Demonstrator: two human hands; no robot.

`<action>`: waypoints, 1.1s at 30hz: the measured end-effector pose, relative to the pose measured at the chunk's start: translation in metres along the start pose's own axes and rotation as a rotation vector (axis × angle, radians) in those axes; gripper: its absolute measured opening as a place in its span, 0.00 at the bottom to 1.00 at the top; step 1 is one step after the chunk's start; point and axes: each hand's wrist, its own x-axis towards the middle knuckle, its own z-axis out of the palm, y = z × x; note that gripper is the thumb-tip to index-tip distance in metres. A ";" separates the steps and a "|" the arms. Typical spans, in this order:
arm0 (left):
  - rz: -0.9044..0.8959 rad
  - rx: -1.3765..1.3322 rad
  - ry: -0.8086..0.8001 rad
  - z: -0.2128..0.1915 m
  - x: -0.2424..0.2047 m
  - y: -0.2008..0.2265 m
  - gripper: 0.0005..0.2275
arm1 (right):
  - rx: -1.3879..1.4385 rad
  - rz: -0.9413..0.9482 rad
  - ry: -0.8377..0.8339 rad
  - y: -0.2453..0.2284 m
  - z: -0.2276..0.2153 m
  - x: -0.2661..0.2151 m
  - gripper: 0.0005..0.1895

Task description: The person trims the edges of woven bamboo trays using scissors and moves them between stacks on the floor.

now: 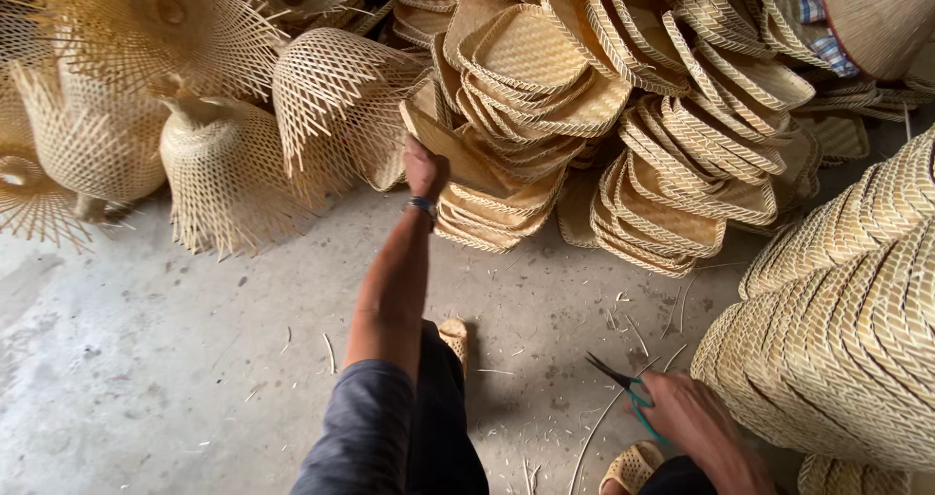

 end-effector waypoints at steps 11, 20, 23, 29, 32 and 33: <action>0.045 -0.611 -0.451 -0.155 0.005 0.075 0.18 | 0.465 0.166 0.438 -0.007 -0.047 -0.018 0.23; -0.164 -1.053 -0.762 -0.160 -0.089 0.167 0.20 | 1.247 -0.187 0.843 0.014 -0.108 0.011 0.21; -0.234 -1.145 -0.824 -0.158 -0.111 0.181 0.19 | 1.282 -0.297 0.929 0.015 -0.097 0.021 0.17; -0.208 -1.239 -0.928 -0.154 -0.138 0.189 0.21 | 1.326 -0.451 1.095 0.008 -0.074 0.019 0.12; 0.108 -0.897 -0.715 -0.154 -0.144 0.199 0.26 | 1.292 -0.405 1.193 0.004 -0.081 0.013 0.13; 0.259 -0.710 -0.594 -0.154 -0.145 0.203 0.29 | 1.263 -0.386 1.221 0.003 -0.084 0.011 0.14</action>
